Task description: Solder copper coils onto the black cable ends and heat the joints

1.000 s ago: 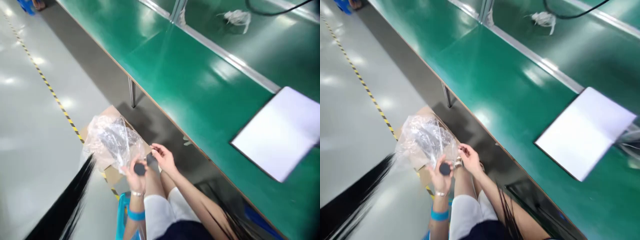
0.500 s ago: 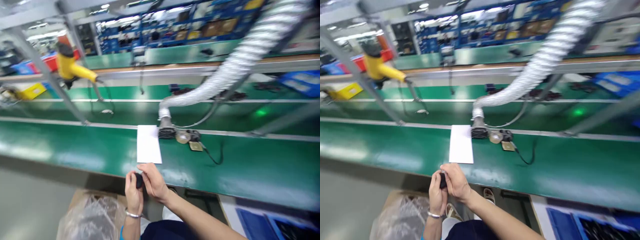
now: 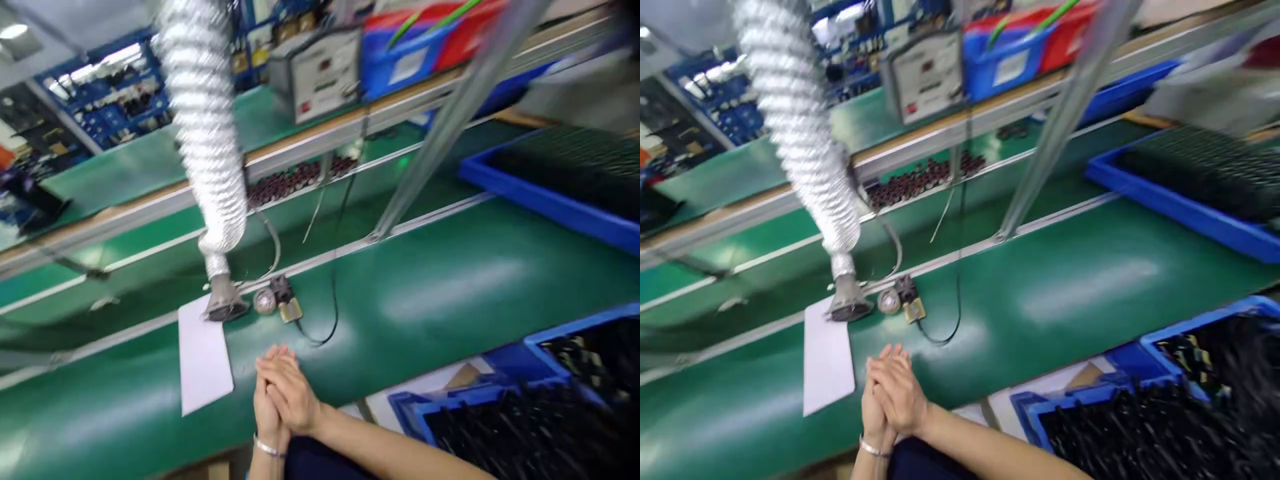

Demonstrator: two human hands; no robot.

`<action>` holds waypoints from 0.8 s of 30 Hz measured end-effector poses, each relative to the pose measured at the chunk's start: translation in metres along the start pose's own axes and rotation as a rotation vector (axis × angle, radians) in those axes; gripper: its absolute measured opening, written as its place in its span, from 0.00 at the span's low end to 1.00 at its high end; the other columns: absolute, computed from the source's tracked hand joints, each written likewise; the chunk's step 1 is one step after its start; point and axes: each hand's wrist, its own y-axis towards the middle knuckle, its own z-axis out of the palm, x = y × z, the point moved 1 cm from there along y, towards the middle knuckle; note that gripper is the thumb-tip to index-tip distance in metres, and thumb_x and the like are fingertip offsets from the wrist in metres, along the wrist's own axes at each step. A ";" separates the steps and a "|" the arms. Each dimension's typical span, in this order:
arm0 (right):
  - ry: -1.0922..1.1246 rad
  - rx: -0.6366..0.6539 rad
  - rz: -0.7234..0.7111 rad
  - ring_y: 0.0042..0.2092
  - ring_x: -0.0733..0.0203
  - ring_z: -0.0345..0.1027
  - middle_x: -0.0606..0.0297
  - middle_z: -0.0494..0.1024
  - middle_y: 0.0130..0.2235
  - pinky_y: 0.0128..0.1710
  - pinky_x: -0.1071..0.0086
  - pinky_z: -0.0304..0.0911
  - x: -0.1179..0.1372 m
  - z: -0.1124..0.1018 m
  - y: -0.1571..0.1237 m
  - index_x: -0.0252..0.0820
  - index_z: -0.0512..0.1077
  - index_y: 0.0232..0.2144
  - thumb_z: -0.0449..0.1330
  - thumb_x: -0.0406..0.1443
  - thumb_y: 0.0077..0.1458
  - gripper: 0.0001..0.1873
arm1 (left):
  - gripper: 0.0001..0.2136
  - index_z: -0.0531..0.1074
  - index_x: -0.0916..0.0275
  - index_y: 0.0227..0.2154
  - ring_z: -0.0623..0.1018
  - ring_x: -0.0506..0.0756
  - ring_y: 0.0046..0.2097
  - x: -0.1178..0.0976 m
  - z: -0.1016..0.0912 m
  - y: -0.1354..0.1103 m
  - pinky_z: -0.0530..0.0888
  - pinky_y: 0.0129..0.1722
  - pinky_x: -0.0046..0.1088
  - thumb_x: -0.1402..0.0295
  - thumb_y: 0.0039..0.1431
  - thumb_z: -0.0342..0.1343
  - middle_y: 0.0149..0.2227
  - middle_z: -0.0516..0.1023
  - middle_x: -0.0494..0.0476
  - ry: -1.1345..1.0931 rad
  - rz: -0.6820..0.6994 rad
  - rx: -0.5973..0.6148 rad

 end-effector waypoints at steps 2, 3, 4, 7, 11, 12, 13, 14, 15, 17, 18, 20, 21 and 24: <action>-0.141 -0.040 -0.087 0.54 0.53 0.73 0.54 0.78 0.53 0.54 0.55 0.69 -0.023 -0.032 0.011 0.42 0.69 0.55 0.49 0.34 0.64 0.20 | 0.13 0.81 0.63 0.35 0.77 0.60 0.52 0.010 0.030 0.015 0.73 0.56 0.37 0.59 0.57 0.59 0.44 0.80 0.64 -0.006 -0.093 0.008; -0.185 -0.082 -0.092 0.51 0.54 0.74 0.55 0.79 0.51 0.51 0.57 0.71 -0.034 -0.047 0.016 0.42 0.70 0.54 0.48 0.33 0.64 0.19 | 0.12 0.81 0.63 0.33 0.78 0.59 0.52 0.014 0.044 0.021 0.75 0.54 0.34 0.59 0.57 0.60 0.42 0.80 0.63 0.015 -0.119 0.007; -0.207 -0.131 -0.088 0.49 0.55 0.76 0.55 0.80 0.48 0.49 0.58 0.72 -0.043 -0.062 0.020 0.43 0.71 0.53 0.48 0.33 0.64 0.18 | 0.12 0.80 0.63 0.32 0.78 0.59 0.50 0.018 0.058 0.026 0.76 0.52 0.32 0.59 0.56 0.61 0.41 0.80 0.62 0.052 -0.116 0.013; -0.128 -0.277 0.015 0.45 0.54 0.77 0.57 0.82 0.44 0.47 0.56 0.71 -0.055 -0.099 0.029 0.44 0.73 0.48 0.49 0.35 0.65 0.16 | 0.12 0.80 0.64 0.32 0.79 0.58 0.46 0.026 0.098 0.033 0.78 0.45 0.29 0.61 0.47 0.70 0.39 0.80 0.60 0.182 -0.047 0.101; 0.450 -0.604 0.529 0.42 0.54 0.78 0.55 0.81 0.43 0.44 0.57 0.74 -0.061 -0.138 0.041 0.43 0.73 0.43 0.45 0.48 0.67 0.22 | 0.17 0.80 0.62 0.32 0.77 0.52 0.34 0.031 0.141 0.037 0.76 0.33 0.26 0.57 0.42 0.73 0.35 0.78 0.56 0.251 -0.099 0.279; 0.562 -0.695 0.607 0.41 0.53 0.78 0.54 0.81 0.43 0.43 0.57 0.74 -0.064 -0.147 0.045 0.43 0.72 0.42 0.45 0.51 0.66 0.24 | 0.16 0.79 0.62 0.30 0.76 0.52 0.33 0.033 0.151 0.039 0.75 0.32 0.26 0.56 0.43 0.72 0.32 0.77 0.55 0.246 -0.125 0.303; 0.614 -0.754 0.630 0.41 0.53 0.78 0.53 0.81 0.44 0.44 0.56 0.74 -0.066 -0.155 0.050 0.42 0.72 0.41 0.46 0.54 0.65 0.25 | 0.16 0.78 0.62 0.29 0.76 0.53 0.34 0.036 0.162 0.042 0.75 0.34 0.28 0.55 0.43 0.72 0.31 0.75 0.54 0.246 -0.139 0.332; 0.610 -0.762 0.613 0.43 0.53 0.78 0.53 0.80 0.46 0.47 0.56 0.73 -0.069 -0.162 0.055 0.42 0.72 0.41 0.47 0.55 0.64 0.26 | 0.17 0.77 0.62 0.28 0.76 0.54 0.37 0.040 0.172 0.046 0.76 0.37 0.30 0.54 0.44 0.71 0.32 0.74 0.54 0.263 -0.131 0.365; 0.571 -0.732 0.573 0.47 0.52 0.76 0.52 0.79 0.48 0.52 0.55 0.71 -0.073 -0.167 0.060 0.42 0.73 0.42 0.48 0.55 0.64 0.26 | 0.18 0.77 0.62 0.29 0.76 0.56 0.41 0.044 0.183 0.051 0.75 0.41 0.31 0.52 0.46 0.69 0.34 0.74 0.55 0.309 -0.094 0.394; 0.492 -0.653 0.496 0.55 0.52 0.72 0.52 0.77 0.52 0.59 0.54 0.64 -0.079 -0.172 0.068 0.42 0.75 0.44 0.46 0.55 0.65 0.28 | 0.21 0.77 0.62 0.32 0.74 0.57 0.45 0.053 0.204 0.063 0.72 0.47 0.32 0.47 0.46 0.67 0.38 0.75 0.56 0.486 0.082 0.403; 0.470 -0.649 0.475 0.56 0.52 0.70 0.53 0.77 0.53 0.61 0.54 0.63 -0.083 -0.173 0.070 0.43 0.75 0.46 0.44 0.55 0.65 0.29 | 0.23 0.76 0.61 0.33 0.73 0.56 0.44 0.058 0.214 0.069 0.71 0.48 0.32 0.45 0.46 0.66 0.38 0.74 0.56 0.590 0.193 0.380; 0.438 -0.716 0.460 0.57 0.53 0.70 0.54 0.76 0.54 0.61 0.54 0.63 -0.090 -0.174 0.074 0.44 0.73 0.49 0.43 0.54 0.66 0.28 | 0.26 0.74 0.60 0.33 0.73 0.56 0.40 0.066 0.229 0.080 0.70 0.46 0.31 0.41 0.45 0.63 0.35 0.73 0.54 0.761 0.368 0.315; 0.419 -0.763 0.456 0.56 0.53 0.70 0.54 0.76 0.54 0.60 0.55 0.65 -0.094 -0.175 0.076 0.45 0.72 0.50 0.44 0.53 0.66 0.26 | 0.27 0.74 0.59 0.32 0.72 0.55 0.39 0.069 0.236 0.085 0.70 0.45 0.32 0.39 0.43 0.63 0.34 0.72 0.53 0.809 0.402 0.297; 0.339 -0.804 0.418 0.55 0.54 0.71 0.56 0.77 0.53 0.57 0.58 0.68 -0.106 -0.187 0.085 0.46 0.72 0.50 0.46 0.49 0.67 0.21 | 0.28 0.73 0.59 0.34 0.73 0.55 0.38 0.079 0.254 0.098 0.70 0.42 0.31 0.38 0.43 0.62 0.34 0.73 0.54 0.766 0.285 0.321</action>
